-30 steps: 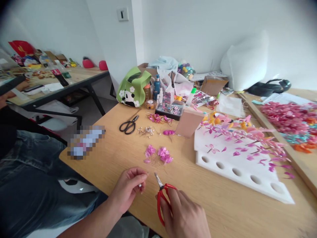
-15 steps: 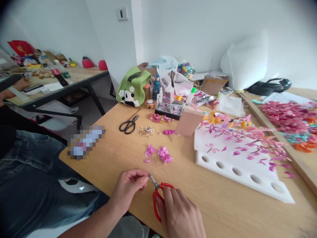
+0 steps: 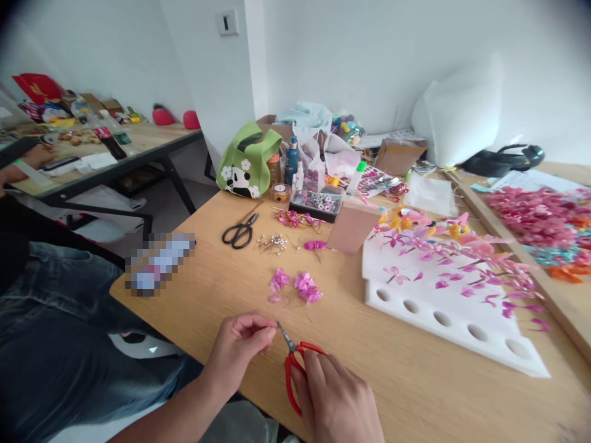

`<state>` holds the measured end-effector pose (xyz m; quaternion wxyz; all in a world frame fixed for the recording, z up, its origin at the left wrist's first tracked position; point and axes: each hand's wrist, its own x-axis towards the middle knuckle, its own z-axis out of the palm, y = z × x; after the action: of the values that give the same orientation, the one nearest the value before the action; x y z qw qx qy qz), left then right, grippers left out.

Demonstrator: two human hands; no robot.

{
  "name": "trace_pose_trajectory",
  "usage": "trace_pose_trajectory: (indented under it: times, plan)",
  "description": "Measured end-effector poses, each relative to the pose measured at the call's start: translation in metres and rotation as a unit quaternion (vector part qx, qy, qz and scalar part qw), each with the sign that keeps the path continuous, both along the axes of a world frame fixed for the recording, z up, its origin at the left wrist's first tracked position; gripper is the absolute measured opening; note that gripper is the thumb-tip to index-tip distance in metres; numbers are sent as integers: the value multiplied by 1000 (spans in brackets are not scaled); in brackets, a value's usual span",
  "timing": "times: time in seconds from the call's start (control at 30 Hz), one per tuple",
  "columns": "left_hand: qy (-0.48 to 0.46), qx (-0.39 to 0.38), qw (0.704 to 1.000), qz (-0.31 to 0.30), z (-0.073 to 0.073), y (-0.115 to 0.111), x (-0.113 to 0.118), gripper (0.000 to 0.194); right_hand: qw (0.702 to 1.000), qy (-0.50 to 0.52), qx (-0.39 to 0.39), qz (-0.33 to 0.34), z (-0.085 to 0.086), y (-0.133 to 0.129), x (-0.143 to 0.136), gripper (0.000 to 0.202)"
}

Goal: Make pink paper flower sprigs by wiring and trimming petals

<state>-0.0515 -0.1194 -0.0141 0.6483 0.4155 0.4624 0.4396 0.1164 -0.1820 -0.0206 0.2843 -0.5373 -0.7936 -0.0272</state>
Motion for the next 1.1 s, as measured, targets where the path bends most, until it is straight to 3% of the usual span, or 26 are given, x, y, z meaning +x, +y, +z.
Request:
trace_pose_trajectory:
  times: [0.13, 0.3, 0.87, 1.1]
  plan:
    - [-77, -76, 994, 17, 1, 3, 2, 19, 999, 14, -21, -31, -1, -1, 2, 20]
    - [-125, -110, 986, 3, 6, 4, 2, 23, 999, -9, 1, -38, 0, 0, -2, 23]
    - [-95, -69, 993, -28, 1, -2, 4, 25, 998, -42, 24, -39, 4, 5, -9, 28]
    - [-65, -51, 996, -23, 0, -2, 4, 27, 999, -23, -15, -23, 1, 2, -6, 27]
